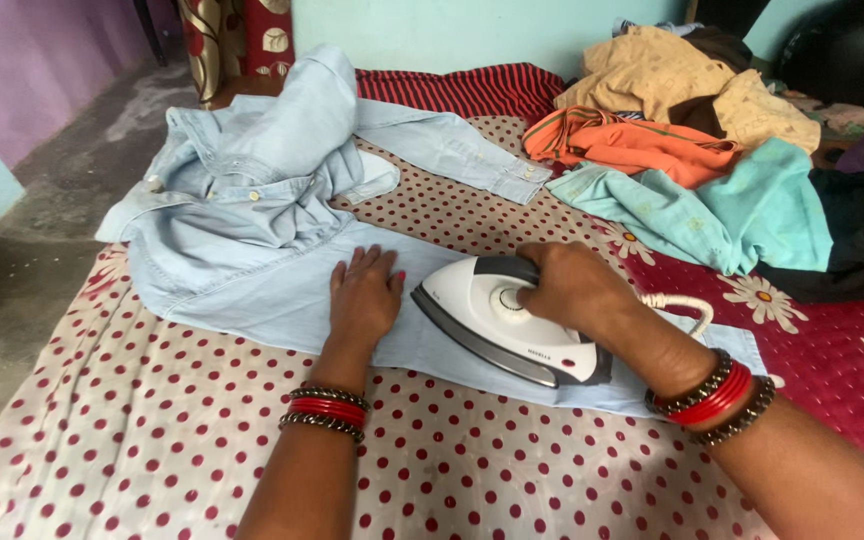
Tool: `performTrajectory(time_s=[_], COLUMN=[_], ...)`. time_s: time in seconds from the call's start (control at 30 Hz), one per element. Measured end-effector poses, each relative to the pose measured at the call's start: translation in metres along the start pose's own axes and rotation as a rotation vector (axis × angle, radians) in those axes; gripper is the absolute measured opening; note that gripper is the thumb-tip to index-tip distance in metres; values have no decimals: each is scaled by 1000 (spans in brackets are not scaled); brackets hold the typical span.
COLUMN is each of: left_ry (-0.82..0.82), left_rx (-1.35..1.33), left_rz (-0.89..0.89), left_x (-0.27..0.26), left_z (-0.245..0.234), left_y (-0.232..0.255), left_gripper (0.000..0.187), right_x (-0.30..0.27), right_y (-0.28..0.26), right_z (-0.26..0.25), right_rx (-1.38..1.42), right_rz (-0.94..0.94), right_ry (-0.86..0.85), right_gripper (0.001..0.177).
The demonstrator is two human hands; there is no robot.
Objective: The person irons a light blue denim shirt on a bed, smoothing the fabric and moving the iron back and forth across the sleeves and body. After ironing, the person folds the shirt and buttons it.
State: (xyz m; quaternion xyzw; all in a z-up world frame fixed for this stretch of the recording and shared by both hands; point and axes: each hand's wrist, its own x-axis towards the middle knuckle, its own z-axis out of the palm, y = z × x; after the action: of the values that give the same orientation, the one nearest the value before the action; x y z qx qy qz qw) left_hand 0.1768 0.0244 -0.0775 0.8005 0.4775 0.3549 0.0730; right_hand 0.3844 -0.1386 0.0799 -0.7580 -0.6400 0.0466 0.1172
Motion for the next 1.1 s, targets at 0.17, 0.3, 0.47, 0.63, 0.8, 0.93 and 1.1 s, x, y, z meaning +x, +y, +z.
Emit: performTrajectory(time_s=[0.17,0.3,0.47,0.63,0.8,0.93,1.1], left_ry=[-34,-32,-50,-51,-53,-28,-7], left_rx=[28,-10,-11,-8,38,38,19], left_rz=[7,11,10,21,57,93,114], left_x=[2,0,1,2,5,4,3], left_z=[0,-5,-4,-5,-4,0,3], left_y=[0,-2,-3,-3,-5,-10,-15], left_gripper=[42,41,41,38,39,40,40], right_x=[33,56,67,56,26,-4,-38], right_y=[7,5,10,21,34,40,49], right_z=[0,1,5,3,-2,-8,-15], right_rx=[-20,-20,14,72,54,63,34], right_rz=[-50,-7,-30,-92,-164,-133,-172], right_ry=[63,47,94,35,-52,-115,-111], right_gripper=[51,45,42,44,43,35,31])
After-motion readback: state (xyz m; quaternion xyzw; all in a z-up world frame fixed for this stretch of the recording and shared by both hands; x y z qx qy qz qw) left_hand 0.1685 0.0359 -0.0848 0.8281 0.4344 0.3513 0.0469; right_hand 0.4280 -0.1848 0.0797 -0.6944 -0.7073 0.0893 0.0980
